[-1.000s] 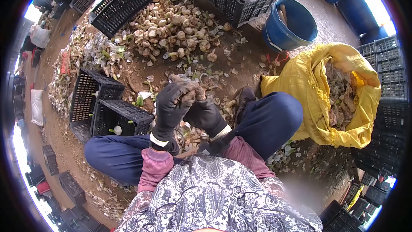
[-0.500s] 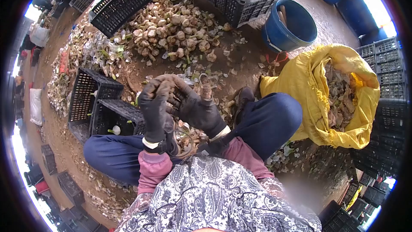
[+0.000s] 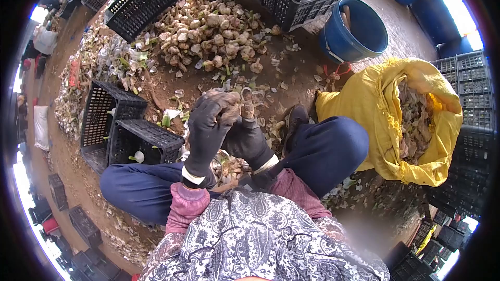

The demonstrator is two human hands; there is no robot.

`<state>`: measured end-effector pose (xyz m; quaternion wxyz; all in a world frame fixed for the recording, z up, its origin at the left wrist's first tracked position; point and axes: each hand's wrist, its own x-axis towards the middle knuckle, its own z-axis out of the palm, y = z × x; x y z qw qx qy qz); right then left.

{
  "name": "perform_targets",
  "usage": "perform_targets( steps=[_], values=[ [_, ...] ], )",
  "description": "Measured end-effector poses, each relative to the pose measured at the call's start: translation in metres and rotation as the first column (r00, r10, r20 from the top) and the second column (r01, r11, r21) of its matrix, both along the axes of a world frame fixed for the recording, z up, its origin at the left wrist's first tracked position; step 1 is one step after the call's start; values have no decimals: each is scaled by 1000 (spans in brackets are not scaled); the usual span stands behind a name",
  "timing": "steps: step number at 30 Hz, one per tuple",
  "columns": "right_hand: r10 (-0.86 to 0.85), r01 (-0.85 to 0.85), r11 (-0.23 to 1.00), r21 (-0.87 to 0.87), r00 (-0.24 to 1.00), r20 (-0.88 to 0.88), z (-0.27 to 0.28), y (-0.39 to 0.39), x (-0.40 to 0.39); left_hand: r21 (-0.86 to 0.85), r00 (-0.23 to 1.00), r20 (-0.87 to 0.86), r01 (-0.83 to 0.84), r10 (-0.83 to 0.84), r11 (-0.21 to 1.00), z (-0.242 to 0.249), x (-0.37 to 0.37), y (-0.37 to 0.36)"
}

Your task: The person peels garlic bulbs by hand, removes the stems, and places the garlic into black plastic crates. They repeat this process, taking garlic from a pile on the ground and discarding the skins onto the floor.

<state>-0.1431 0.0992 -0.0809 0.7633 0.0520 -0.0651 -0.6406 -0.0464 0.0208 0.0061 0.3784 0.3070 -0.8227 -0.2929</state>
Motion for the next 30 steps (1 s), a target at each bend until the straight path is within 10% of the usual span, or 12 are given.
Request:
perform_targets(
  steps=[12, 24, 30],
  values=[
    [-42, 42, 999, -12, 998, -52, 19, -1, -3, 388, 966, -251, 158, -61, 908, 4, -11, 8],
    [-91, 72, 996, -59, 899, -428, 25, 0, -7, 660, 985, -154, 160, -76, 734, -12, 2, -3],
    [-185, 423, 888, 182, 688, -701, -15, -1, -9, 554, 837, -420, -69, 351, 829, -34, 19, -60]
  ],
)
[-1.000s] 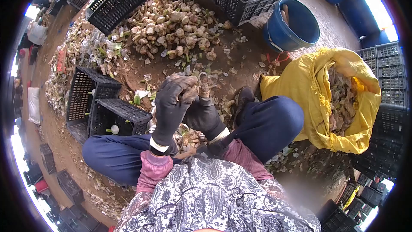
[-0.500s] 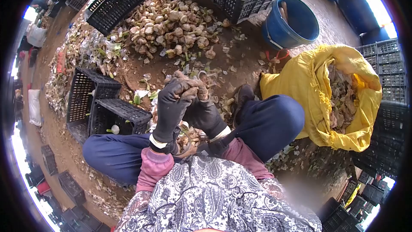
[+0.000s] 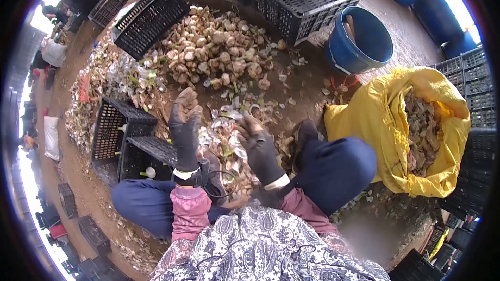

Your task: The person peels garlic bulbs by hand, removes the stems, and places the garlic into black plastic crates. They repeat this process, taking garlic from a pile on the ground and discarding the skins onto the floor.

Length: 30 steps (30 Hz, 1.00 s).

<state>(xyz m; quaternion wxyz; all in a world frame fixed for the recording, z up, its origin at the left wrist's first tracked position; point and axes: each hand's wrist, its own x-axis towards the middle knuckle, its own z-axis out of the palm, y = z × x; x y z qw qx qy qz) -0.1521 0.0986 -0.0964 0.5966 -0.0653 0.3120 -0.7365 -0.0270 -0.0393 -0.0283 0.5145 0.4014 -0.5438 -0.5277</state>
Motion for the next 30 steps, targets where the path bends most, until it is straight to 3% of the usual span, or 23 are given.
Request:
perform_targets(
  steps=[1, 3, 4, 5, 7, 8, 9, 10, 11, 12, 13, 14, 15, 16, 17, 18, 21, 23, 26, 27, 28, 29, 30],
  values=[
    [-112, 117, 984, 135, 993, -44, -6, 0, -2, 5, 997, 11, -80, 80, 997, -13, 5, -12],
    [-209, 241, 956, 167, 960, -187, 2, -5, 1, 116, 999, 43, 21, -26, 993, -70, 24, -46],
    [-180, 198, 977, 72, 961, -209, 9, -7, -1, 173, 995, 54, 69, -80, 982, -98, 27, -62],
    [-139, 181, 974, 135, 952, -273, 18, -9, 0, 152, 983, 171, 45, -71, 987, -118, 19, -75],
    [-119, 163, 984, 66, 893, -433, 29, -11, -4, 186, 879, 436, 124, -195, 975, -160, 8, -108],
    [-79, 174, 974, 143, 859, -505, 25, -9, -6, 53, 743, 663, 77, -93, 996, -190, 0, -121],
    [-84, 215, 974, 75, 647, -758, 28, -11, -17, -21, 573, 817, 139, -63, 990, -200, -12, -132],
    [-32, 223, 965, 137, 622, -782, 37, -12, -21, -93, 383, 924, 211, 6, 973, -211, -23, -144],
    [4, 225, 954, 196, 647, -762, 32, -12, -22, 76, 146, 982, 256, -116, 964, -229, -33, -155],
    [-9, 216, 955, 203, 706, -708, 48, -16, -24, 115, -228, 974, 422, -18, 899, -254, -44, -164],
    [33, 168, 959, 229, 735, -677, 28, -12, -24, 277, -152, 959, 310, -240, 909, -236, -63, -180],
    [11, 156, 968, 197, 756, -655, 14, -11, -23, 313, -173, 946, 252, -276, 916, -229, -72, -181],
    [-33, 161, 968, 191, 840, -541, -6, -9, -18, 312, -280, 928, 227, -245, 922, -225, -84, -180],
    [-28, 127, 946, 297, 948, -317, 14, -13, -18, 113, -199, 979, 340, -46, 933, -252, -74, -179],
    [-91, 261, 932, 253, 841, -532, 34, -22, -18, 144, -260, 965, 394, -40, 908, -263, -76, -183],
    [-79, 247, 932, 264, 852, -517, 31, -23, -19, 67, -233, 972, 436, 41, 898, -270, -76, -184],
    [-35, 204, 940, 274, 856, -516, 21, -19, -16, 85, -128, 991, 348, -42, 934, -244, -74, -179],
    [0, 162, 948, 274, 861, -508, 23, -17, -15, 141, 10, 989, 245, -148, 959, -238, -72, -175],
    [47, 113, 946, 304, 878, -476, 24, -13, -10, 178, 378, 901, 125, -212, 976, -247, -51, -151],
    [66, 109, 938, 329, 875, -479, 18, -12, -8, 185, 512, 835, 86, -203, 979, -256, -37, -139],
    [85, 104, 930, 353, 872, -482, 9, -12, -7, 251, 747, 599, 168, -289, 953, -263, -24, -122],
    [62, 122, 936, 329, 865, -498, 0, -13, -6, 278, 891, 291, 270, -349, 922, -264, -20, -110],
    [35, 144, 942, 302, 856, -516, -14, -15, -6, 341, 892, 170, 346, -420, 874, -244, -20, -92]
  ],
)
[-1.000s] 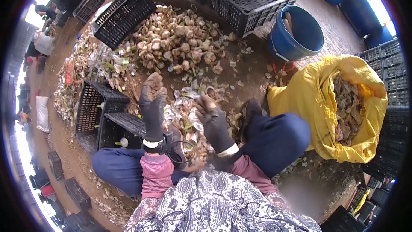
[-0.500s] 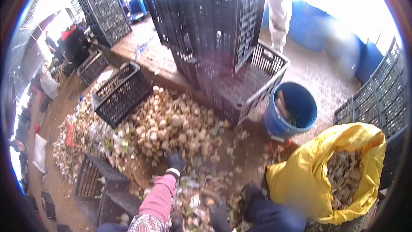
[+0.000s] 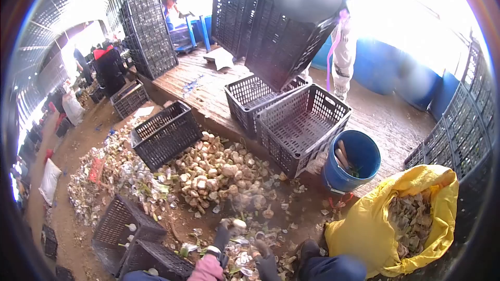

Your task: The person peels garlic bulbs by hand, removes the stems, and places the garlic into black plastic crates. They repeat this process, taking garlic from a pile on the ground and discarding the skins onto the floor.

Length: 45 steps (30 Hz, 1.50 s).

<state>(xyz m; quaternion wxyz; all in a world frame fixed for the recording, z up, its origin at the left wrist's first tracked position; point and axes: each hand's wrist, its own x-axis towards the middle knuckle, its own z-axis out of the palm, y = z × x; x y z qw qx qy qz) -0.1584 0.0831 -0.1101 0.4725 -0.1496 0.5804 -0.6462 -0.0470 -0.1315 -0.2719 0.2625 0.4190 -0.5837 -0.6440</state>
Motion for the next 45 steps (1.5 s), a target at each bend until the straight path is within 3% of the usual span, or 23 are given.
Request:
perform_targets(
  steps=[1, 2, 3, 6, 8, 9, 11, 12, 15, 18, 19, 20, 21, 22, 23, 27, 29, 32, 33, 35, 38, 42, 45],
  values=[
    [-20, 19, 1000, -25, 1000, -19, -19, -2, -1, 100, 994, -94, 62, -52, 993, 39, 1, 28],
    [-33, 24, 999, -45, 975, -219, -54, 0, -3, 211, 984, -165, 106, -72, 972, 65, 2, 47],
    [-92, 85, 992, -98, 994, -61, -6, -3, -1, 218, 967, -227, 168, -117, 961, 76, 6, 65],
    [94, -93, 991, -100, 995, 15, -16, -2, -6, -212, 982, 129, 163, -138, 964, 88, 15, 109],
    [200, -179, 976, -123, 963, 183, 6, 1, -8, -313, 906, 404, 268, -127, 911, 161, 19, 121],
    [288, -223, 944, -244, 918, 273, -24, 0, -8, -403, 873, 482, 299, -77, 865, 178, 25, 124],
    [375, -308, 907, -288, 901, 216, 16, 3, -7, -517, 916, 401, 253, -30, 818, 186, 38, 125],
    [411, -352, 875, -334, 903, 125, 6, -1, -6, -666, 905, 419, 252, 73, 702, 167, 48, 125],
    [537, -392, 755, -525, 830, 152, 27, -2, -5, -514, 925, 370, 283, -88, 810, 198, 57, 123],
    [469, -358, 804, -476, 873, 136, 38, 7, -4, -753, 863, 478, 307, 163, 582, 237, 56, 137],
    [453, -353, 813, -464, 883, 123, 42, 7, -4, -761, 901, 372, 158, 224, 629, 235, 53, 141],
    [322, -182, 853, -489, 920, 221, 43, 8, 0, -752, 918, 262, 2, 296, 659, 230, 50, 146],
    [299, -189, 873, -450, 936, 186, 45, 8, 2, -725, 916, 150, -155, 373, 672, 223, 49, 149],
    [274, -194, 892, -409, 950, 147, 47, 7, 2, -514, 951, 47, -239, 305, 824, 195, 52, 148],
    [248, -193, 910, -367, 963, 108, 46, 8, 2, -89, 956, -235, -203, 178, 975, 150, 65, 137],
    [291, -442, 812, -382, 873, -391, 29, 7, 12, 121, 921, -380, -37, 81, 992, 186, 37, 173],
    [373, -431, 798, -421, 902, -216, 36, 11, 5, 317, 846, -494, -39, 200, 948, 219, 26, 181],
    [433, -449, 810, -378, 892, -131, 39, 15, -8, 139, 912, -362, -151, 192, 979, 200, 25, 169],
    [415, -418, 810, -411, 904, -102, 30, 15, -5, -12, 967, -204, -160, 154, 987, 192, 30, 164],
    [418, -427, 804, -414, 901, -119, 33, 18, -4, 32, 978, -164, -127, 131, 991, 218, 30, 165],
    [462, -455, 793, -406, 883, -88, 38, 20, -11, -124, 991, -97, -109, 97, 986, 213, 33, 163],
    [394, -377, 873, -308, 919, -9, 44, 18, -6, -588, 931, 353, 142, 94, 796, 223, 31, 176],
    [346, -337, 916, -219, 938, 3, 12, 17, -9, -422, 950, 309, 107, 31, 900, 239, 28, 186]
  ],
)
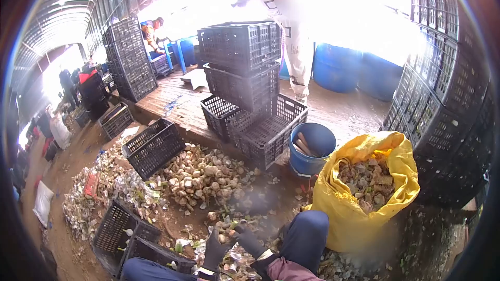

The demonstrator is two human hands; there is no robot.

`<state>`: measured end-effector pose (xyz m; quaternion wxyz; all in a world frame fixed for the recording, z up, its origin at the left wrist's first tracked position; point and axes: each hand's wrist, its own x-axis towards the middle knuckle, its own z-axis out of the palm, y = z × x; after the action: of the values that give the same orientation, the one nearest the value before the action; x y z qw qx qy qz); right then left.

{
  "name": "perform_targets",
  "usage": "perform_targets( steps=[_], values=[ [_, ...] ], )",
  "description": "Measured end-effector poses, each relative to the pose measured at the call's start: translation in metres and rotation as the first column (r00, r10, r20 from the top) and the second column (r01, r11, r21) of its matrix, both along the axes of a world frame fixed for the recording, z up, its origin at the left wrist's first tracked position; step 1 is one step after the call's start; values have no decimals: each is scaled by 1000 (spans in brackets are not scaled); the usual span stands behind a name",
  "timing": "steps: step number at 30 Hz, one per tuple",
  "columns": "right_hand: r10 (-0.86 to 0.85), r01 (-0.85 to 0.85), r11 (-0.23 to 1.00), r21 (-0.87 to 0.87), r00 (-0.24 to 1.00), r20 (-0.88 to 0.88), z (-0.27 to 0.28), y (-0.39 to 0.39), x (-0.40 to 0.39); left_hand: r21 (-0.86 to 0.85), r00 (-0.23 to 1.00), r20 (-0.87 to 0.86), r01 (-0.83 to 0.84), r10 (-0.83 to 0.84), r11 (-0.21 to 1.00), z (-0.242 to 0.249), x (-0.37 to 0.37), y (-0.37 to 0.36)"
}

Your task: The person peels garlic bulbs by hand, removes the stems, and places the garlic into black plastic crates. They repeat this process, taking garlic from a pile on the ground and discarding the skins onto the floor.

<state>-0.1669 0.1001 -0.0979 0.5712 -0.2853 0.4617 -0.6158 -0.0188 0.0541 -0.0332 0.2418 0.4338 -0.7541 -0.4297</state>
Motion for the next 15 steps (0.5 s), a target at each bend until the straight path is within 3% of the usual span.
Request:
perform_targets(
  steps=[1, 2, 5, 6, 8, 10, 11, 12, 13, 15],
  values=[
    [-44, 43, 999, 33, 999, 20, 6, -1, 0, -74, 997, -78, 24, -29, 997, -7, -2, -5],
    [-89, 86, 994, 67, 995, 40, 12, -1, 0, 28, 990, -139, 20, -16, 999, -12, 1, -5],
    [-109, 113, 993, -40, 990, 87, 4, 3, 1, 326, 939, -338, 55, 62, 944, -1, 3, -4],
    [-105, 110, 992, -55, 991, 89, -4, 2, 1, 333, 938, -337, 40, 80, 942, -6, 4, -4],
    [-77, 57, 990, -129, 984, -159, -10, 2, -3, 345, 935, -339, 24, 101, 938, -12, 2, -6],
    [-63, 11, 988, -151, 937, -345, -34, 1, -3, 230, 930, -361, 20, 67, 973, -15, 2, -4],
    [-53, -7, 990, -142, 911, -408, -78, -5, -4, 198, 928, -366, 12, 63, 980, -21, 2, -4],
    [-60, 16, 993, -118, 922, -384, -76, -6, -2, 166, 926, -372, 4, 59, 986, -29, 2, -3],
    [-70, 39, 995, -93, 931, -358, -74, -6, -1, -18, 940, -342, -14, 6, 1000, -43, 1, -7],
    [-60, 55, 998, -26, 958, -281, -59, -5, -1, -11, 959, -284, -26, 22, 1000, -48, 2, -5]
  ],
)
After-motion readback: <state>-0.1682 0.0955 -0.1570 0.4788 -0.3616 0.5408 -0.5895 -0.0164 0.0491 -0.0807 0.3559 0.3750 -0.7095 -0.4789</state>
